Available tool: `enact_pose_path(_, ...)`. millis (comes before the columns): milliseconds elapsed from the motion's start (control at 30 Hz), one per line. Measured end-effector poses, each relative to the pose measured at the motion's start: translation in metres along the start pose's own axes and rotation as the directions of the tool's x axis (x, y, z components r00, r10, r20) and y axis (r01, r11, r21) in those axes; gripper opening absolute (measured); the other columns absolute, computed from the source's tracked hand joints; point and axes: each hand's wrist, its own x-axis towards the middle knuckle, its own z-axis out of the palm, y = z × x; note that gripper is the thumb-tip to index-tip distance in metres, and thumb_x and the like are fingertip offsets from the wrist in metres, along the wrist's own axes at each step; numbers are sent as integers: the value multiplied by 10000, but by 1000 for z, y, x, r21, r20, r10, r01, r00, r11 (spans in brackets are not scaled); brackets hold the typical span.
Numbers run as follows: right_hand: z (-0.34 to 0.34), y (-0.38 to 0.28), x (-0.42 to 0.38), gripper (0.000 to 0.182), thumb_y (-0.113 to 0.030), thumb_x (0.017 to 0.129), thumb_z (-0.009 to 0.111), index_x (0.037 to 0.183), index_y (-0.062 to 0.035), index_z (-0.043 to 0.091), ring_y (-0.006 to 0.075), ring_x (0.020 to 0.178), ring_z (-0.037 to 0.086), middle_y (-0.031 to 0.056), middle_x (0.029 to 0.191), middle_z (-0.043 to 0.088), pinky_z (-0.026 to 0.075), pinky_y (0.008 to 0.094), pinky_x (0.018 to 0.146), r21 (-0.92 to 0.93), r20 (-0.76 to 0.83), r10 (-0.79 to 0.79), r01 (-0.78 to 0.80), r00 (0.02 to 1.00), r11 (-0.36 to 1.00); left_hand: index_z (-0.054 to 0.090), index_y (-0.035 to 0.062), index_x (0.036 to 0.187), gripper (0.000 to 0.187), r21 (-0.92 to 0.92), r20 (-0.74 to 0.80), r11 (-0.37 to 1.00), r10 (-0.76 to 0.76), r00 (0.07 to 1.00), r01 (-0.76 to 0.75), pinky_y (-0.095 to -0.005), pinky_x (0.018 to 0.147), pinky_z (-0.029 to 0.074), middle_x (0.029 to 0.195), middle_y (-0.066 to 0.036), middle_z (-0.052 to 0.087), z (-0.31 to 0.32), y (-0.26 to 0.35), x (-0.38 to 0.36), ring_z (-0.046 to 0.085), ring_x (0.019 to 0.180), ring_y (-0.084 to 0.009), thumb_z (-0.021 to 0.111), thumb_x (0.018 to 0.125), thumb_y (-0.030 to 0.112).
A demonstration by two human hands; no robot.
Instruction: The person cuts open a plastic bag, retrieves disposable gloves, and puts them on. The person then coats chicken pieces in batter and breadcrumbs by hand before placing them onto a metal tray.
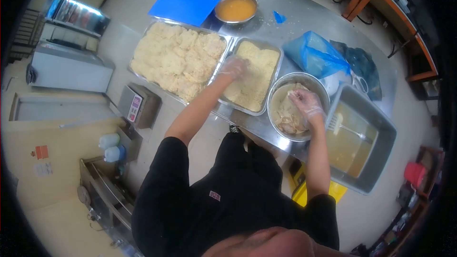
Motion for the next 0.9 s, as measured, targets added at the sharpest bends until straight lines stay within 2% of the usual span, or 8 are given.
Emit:
enact_pose_path(167, 0, 2, 4, 305, -311, 899, 720, 1001, -23, 713, 187, 763, 642, 120, 850, 706, 502, 350, 722, -148, 12, -49, 50, 999, 988, 663, 88, 1235, 585, -114, -185, 992, 39, 982, -61, -431, 938, 513, 1114, -177, 713, -30, 15, -53, 667, 1054, -340, 698, 853, 529)
enact_pose_path(433, 4, 9, 5, 329, -312, 891, 719, 1052, -25, 715, 251, 815, 685, 164, 923, 726, 518, 368, 766, -54, 44, -69, 71, 997, 996, 703, 94, 1094, 440, -414, -426, 902, -76, 902, -120, -397, 807, 536, 937, -179, 720, -92, -16, -107, 687, 879, -335, 729, 849, 459)
enact_pose_path(500, 3, 10, 6, 336, -315, 888, 721, 1057, -25, 715, 259, 827, 691, 170, 931, 727, 520, 370, 774, -66, 38, -60, 63, 997, 996, 700, 100, 1124, 426, -510, -625, 808, -115, 772, -294, -389, 803, 532, 959, -153, 727, -78, -75, -96, 690, 855, -304, 762, 834, 406)
enact_pose_path(567, 2, 8, 6, 343, -321, 887, 721, 1059, -25, 715, 263, 843, 695, 173, 937, 728, 521, 369, 782, -102, 33, -38, 41, 999, 994, 697, 89, 1139, 432, -286, -582, 957, -139, 801, -42, -387, 789, 532, 980, -149, 733, -138, -72, -131, 690, 858, -299, 765, 835, 390)
enact_pose_path(667, 3, 15, 9, 359, -335, 888, 718, 1066, -24, 714, 270, 867, 696, 178, 945, 728, 523, 370, 797, -153, 36, -46, 51, 998, 987, 693, 87, 1150, 406, -273, -585, 960, -220, 781, 65, -406, 788, 532, 1013, -153, 732, -176, -86, -154, 698, 886, -314, 741, 861, 367)
enact_pose_path(767, 4, 14, 10, 360, -340, 890, 715, 1072, -29, 719, 275, 881, 696, 180, 964, 727, 524, 375, 811, -133, 56, -59, 66, 997, 989, 692, 85, 1179, 384, 89, -621, 954, -171, 765, 285, -420, 805, 538, 1032, -153, 731, -147, -138, -136, 704, 920, -310, 694, 901, 349)
enact_pose_path(867, 5, 29, 11, 357, -352, 902, 701, 1067, -36, 724, 270, 904, 695, 181, 987, 726, 524, 376, 824, -152, -3, -53, 52, 999, 987, 684, 92, 1221, 364, 210, -366, 910, -267, 892, 358, -412, 866, 548, 1125, -151, 720, -77, -163, -113, 701, 1009, -302, 630, 952, 331)
enact_pose_path(900, 4, 37, 15, 349, -346, 894, 698, 1059, -40, 728, 289, 926, 693, 190, 1001, 722, 523, 390, 838, -156, -25, -32, 28, 999, 987, 644, 65, 1274, 437, 157, -415, 948, -191, 889, 277, -422, 925, 523, 1176, -170, 699, -58, -167, -115, 676, 1067, -331, 611, 961, 369)
